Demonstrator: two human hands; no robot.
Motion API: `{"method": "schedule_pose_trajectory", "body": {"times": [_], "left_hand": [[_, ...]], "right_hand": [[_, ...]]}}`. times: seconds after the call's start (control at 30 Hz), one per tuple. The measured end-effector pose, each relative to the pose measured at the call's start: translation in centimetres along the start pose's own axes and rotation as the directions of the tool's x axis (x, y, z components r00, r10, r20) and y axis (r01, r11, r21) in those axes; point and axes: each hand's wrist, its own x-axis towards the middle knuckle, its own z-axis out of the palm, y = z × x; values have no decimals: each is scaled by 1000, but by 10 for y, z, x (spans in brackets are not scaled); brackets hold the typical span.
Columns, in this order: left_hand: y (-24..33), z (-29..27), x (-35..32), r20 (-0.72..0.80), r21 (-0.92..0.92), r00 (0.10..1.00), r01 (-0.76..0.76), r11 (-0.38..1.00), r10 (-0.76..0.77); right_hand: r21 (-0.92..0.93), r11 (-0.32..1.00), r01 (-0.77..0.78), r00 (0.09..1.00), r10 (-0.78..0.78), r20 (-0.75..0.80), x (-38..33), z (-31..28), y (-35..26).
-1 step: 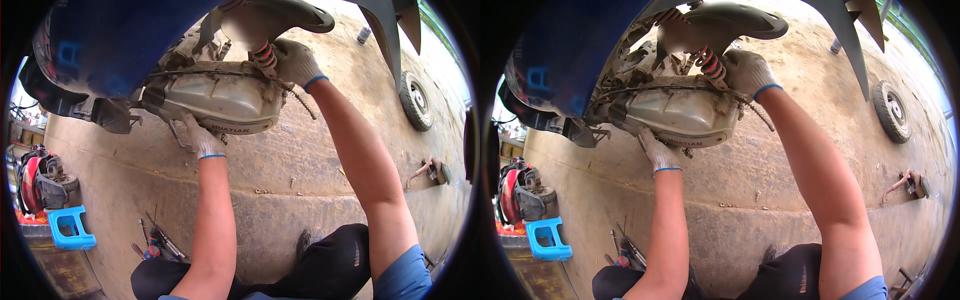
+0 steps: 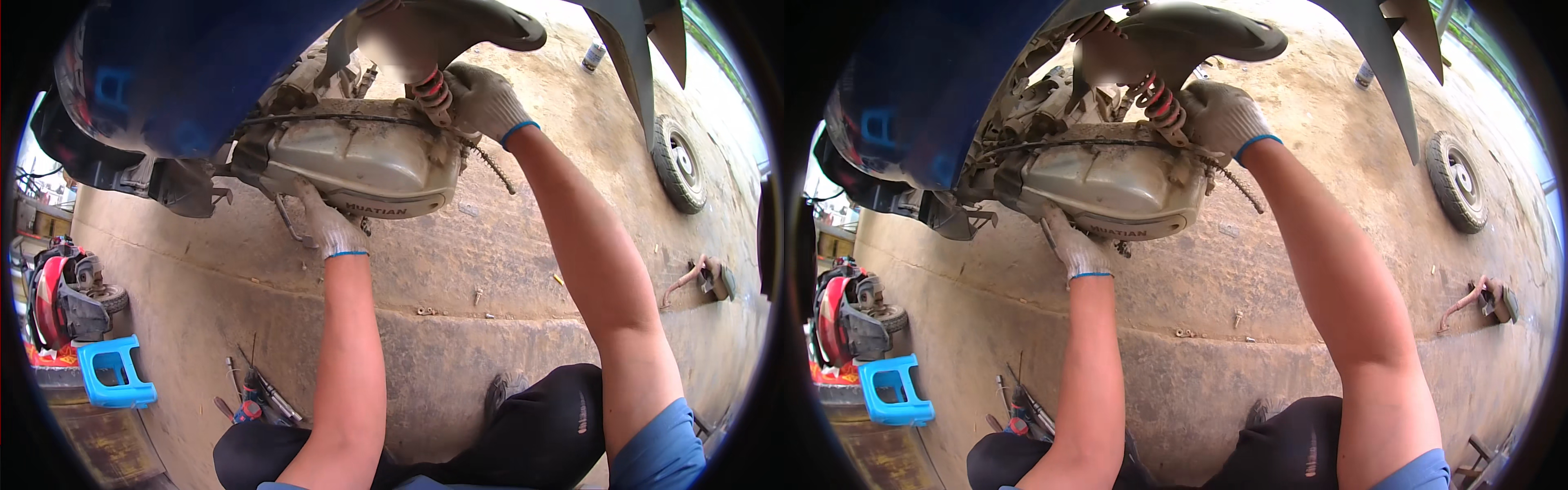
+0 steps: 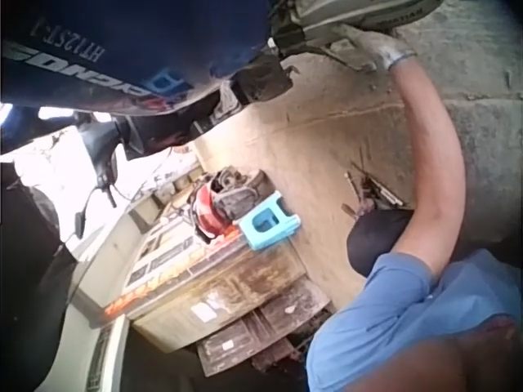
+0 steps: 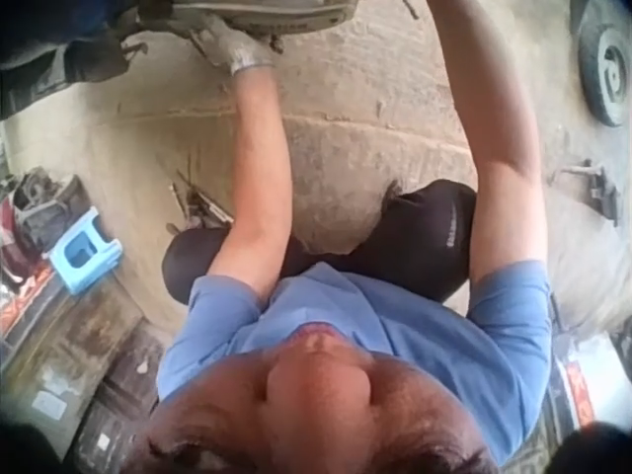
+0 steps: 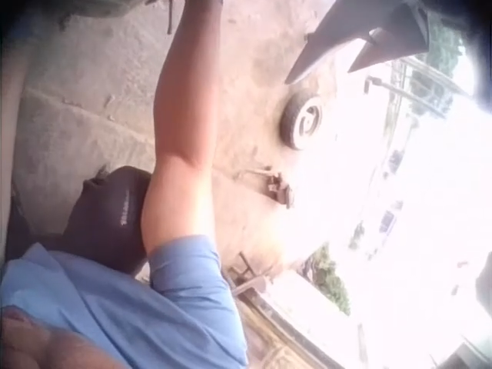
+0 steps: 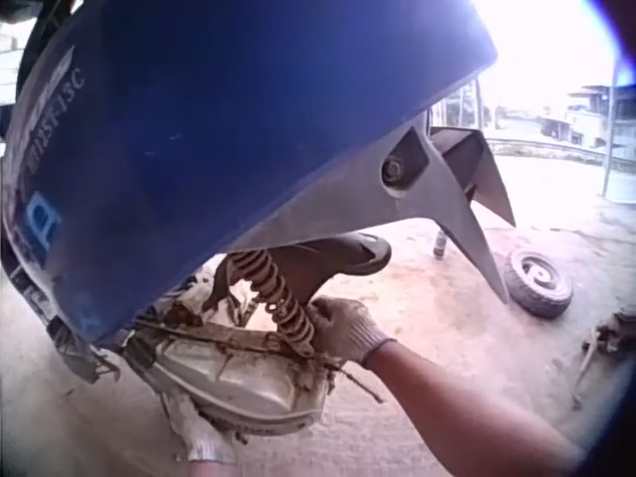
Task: Disassembling an air filter housing and related components from a motorcycle engine.
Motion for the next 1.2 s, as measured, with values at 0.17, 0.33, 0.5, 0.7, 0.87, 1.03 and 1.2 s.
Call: {"method": "schedule_pose_trajectory", "body": {"times": [0.17,0.33,0.5,0.7,0.87,1.03,1.2], "left_hand": [[-4,7,-3,-109,62,992,67,996,-60],[-8,-17,11,-16,69,996,89,994,-88],[-10,-32,18,46,98,968,241,965,-247],[-2,-28,7,144,226,959,210,951,-245],[-2,-59,29,204,409,925,216,886,-320],[-33,-117,81,6,740,955,195,643,-297],[-50,-97,115,234,972,950,-232,34,-207]], "right_hand": [[-162,963,215,976,-205,73,-11,-8,25],[-18,1000,16,1000,-16,-10,-19,1,31],[-29,998,-48,998,47,-48,-23,14,39],[-66,995,-74,997,73,-11,-18,12,50],[-125,992,12,992,-28,-126,-6,24,67],[-18,996,-86,996,85,-30,-7,18,70],[-103,994,-44,997,38,-63,-11,9,64]]}}
